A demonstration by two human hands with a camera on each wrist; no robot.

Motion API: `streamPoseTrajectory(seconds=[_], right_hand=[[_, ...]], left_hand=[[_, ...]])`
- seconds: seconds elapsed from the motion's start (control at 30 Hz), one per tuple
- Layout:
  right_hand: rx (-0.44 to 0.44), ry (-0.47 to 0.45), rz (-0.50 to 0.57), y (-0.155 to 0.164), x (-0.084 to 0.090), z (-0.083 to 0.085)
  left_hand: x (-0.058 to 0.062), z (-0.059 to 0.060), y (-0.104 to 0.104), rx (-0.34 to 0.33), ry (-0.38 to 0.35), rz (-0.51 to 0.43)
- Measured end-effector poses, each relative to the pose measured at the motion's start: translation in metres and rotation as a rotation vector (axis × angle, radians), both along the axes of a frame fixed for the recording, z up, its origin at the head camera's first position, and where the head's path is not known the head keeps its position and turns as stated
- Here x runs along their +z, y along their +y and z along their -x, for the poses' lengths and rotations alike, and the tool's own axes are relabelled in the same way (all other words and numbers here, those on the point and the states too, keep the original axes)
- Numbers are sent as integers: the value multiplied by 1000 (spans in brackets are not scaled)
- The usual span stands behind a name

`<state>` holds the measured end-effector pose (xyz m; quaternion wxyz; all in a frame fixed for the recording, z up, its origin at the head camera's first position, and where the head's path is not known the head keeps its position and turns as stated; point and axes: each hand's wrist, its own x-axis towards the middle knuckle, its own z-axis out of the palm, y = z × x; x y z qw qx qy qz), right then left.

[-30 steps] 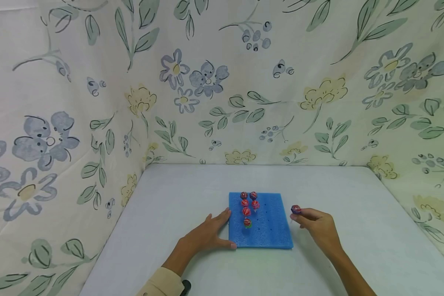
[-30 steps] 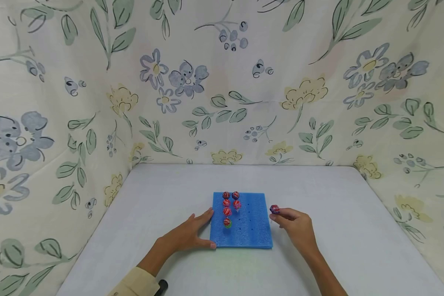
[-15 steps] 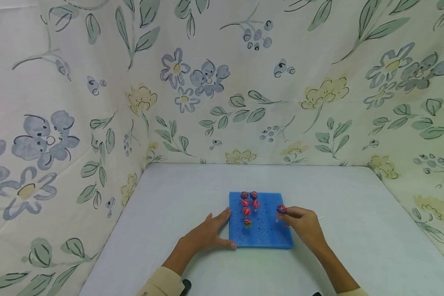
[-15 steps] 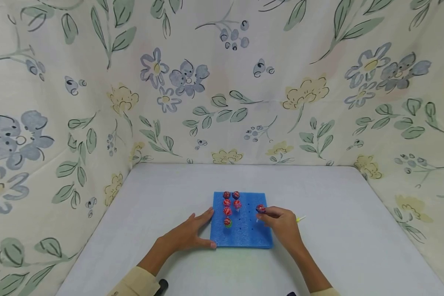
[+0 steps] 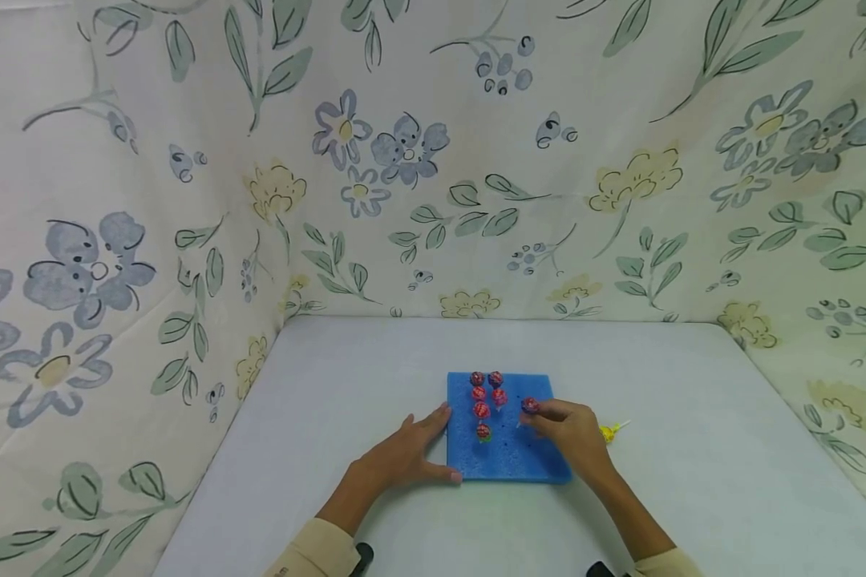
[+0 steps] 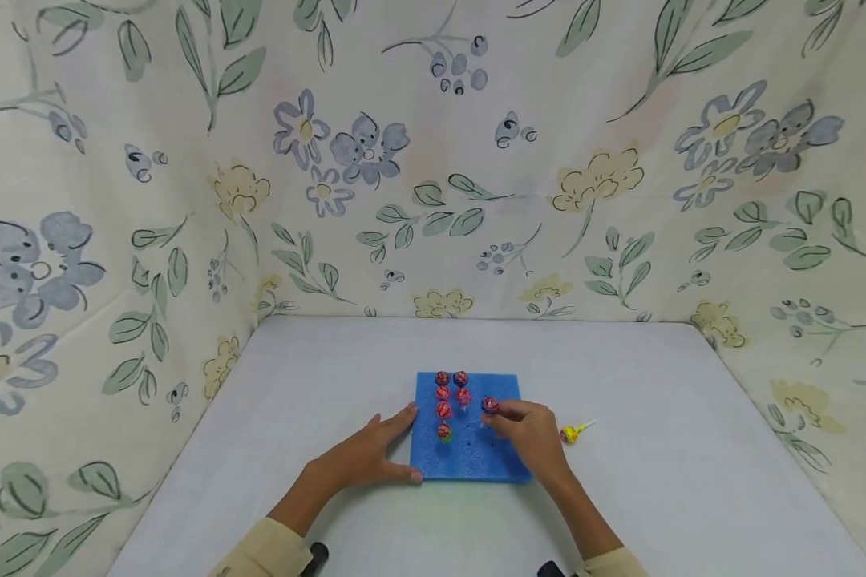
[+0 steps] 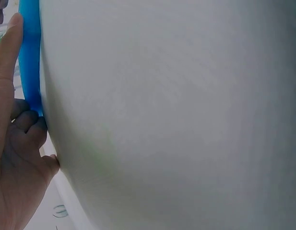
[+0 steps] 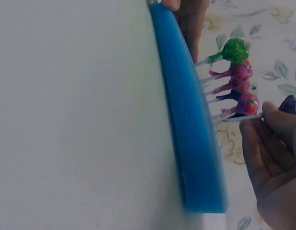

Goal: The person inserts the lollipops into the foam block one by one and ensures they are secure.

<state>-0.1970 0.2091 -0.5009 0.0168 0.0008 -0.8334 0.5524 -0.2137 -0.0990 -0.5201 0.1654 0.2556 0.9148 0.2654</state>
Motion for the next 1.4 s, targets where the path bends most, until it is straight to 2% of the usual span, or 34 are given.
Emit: streamPoseTrajectory(seconds=[0.43,0.67,0.8,1.1,1.4], right_hand=[[37,5,-16,-14,-11,13],[52,19,-49,-19,-13,17],[51,30,-79,-20,-12,17],[66,23,-226,-26,-11,17],[73,12,-238,-26,-14,19]], left_hand=[[-1,1,0,8,-4,6],[0,1,0,-12,-1,-12],[0,1,-1,-9,-4,-5],[0,2,-1,1,-10,10],[-1,2,0,-13,1,-3]])
